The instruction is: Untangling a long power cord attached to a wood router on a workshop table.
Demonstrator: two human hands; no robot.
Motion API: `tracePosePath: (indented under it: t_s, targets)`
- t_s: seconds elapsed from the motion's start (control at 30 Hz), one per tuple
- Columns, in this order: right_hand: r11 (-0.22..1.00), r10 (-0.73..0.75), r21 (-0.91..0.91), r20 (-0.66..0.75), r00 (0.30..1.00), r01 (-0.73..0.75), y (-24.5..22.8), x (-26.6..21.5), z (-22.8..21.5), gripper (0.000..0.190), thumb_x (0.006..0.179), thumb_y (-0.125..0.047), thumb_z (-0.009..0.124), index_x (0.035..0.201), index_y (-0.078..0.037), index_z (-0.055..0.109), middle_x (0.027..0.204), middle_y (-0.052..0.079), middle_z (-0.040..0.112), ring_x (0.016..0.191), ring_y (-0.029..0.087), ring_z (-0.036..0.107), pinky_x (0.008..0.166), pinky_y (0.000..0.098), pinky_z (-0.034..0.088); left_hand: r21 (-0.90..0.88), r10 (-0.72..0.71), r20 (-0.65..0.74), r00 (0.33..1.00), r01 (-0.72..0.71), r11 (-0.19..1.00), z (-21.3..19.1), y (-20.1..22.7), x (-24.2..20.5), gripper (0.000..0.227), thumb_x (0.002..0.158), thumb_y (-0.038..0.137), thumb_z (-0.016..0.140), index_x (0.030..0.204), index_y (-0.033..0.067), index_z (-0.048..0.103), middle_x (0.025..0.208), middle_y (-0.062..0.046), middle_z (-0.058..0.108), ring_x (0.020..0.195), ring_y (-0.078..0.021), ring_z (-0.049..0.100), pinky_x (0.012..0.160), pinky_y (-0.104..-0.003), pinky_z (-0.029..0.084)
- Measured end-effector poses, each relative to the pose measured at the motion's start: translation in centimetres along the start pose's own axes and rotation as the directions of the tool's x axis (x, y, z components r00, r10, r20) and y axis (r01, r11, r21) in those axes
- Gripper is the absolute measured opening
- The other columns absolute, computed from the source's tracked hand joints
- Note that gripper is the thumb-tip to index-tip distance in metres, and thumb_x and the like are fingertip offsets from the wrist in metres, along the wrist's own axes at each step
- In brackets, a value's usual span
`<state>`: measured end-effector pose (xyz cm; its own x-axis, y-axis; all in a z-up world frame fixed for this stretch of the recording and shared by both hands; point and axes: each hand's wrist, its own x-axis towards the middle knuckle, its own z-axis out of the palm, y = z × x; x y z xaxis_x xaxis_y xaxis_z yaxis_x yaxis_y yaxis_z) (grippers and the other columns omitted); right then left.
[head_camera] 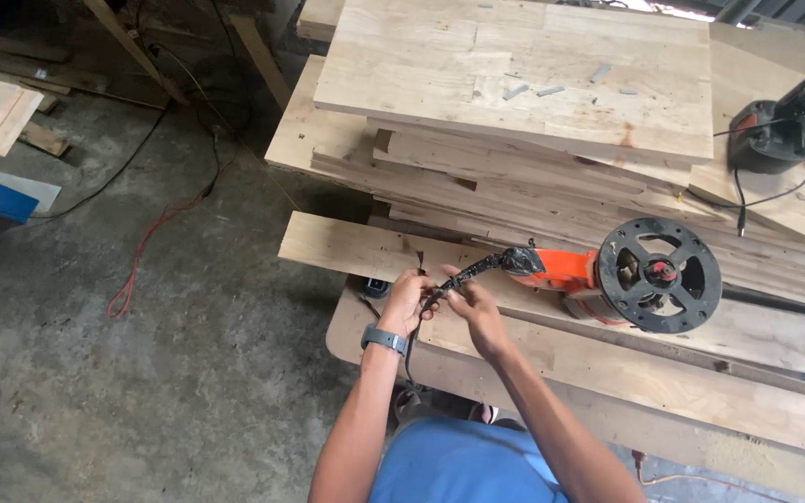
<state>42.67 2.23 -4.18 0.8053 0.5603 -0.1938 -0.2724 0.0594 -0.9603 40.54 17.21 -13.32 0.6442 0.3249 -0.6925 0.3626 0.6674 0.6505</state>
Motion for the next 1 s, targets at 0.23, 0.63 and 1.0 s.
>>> tracePosePath:
  t_s: [0.23,0.63,1.0]
  targets:
    - [0.846,-0.131,-0.511,0.074,0.989,0.150,2.4,2.5,-2.6,0.031,0.097,-0.038,0.072,0.090,-0.009,0.079,0.101,0.014,0.066,0.100,0.032,0.065,0.090,0.0415,0.051,-0.123,0.031,0.005,1.000,-0.030,0.992,-0.3,1.2,-2.2,0.031,0.087,0.014,0.059,0.116,0.0182,0.048,0.087,-0.019,0.063,0.054,-0.0234,0.058,0.034,-0.028,0.035]
    - [0.282,0.095,-0.954,0.130,0.987,0.099,-6.5,5.8,2.0,0.037,0.089,-0.041,0.063,0.066,-0.013,0.069,0.059,0.010,0.068,0.068,0.038,0.070,0.063,0.0469,0.054,0.185,0.774,0.189,0.604,-0.796,0.576,0.7,-1.8,-4.8,0.020,0.078,0.000,0.069,0.096,0.0058,0.075,0.076,-0.010,0.070,0.065,-0.0139,0.062,0.056,-0.025,0.051]
    - [0.851,-0.037,-0.522,-0.167,0.985,-0.056,0.9,-2.1,0.1,0.034,0.081,-0.006,0.070,0.115,-0.005,0.071,0.096,0.021,0.072,0.079,0.031,0.068,0.070,0.0418,0.058,-0.026,0.146,-0.136,0.980,-0.150,0.988,0.0,-0.8,-0.9,0.043,0.083,0.000,0.065,0.124,-0.0001,0.053,0.087,-0.022,0.066,0.053,-0.0173,0.051,0.029,-0.023,0.032]
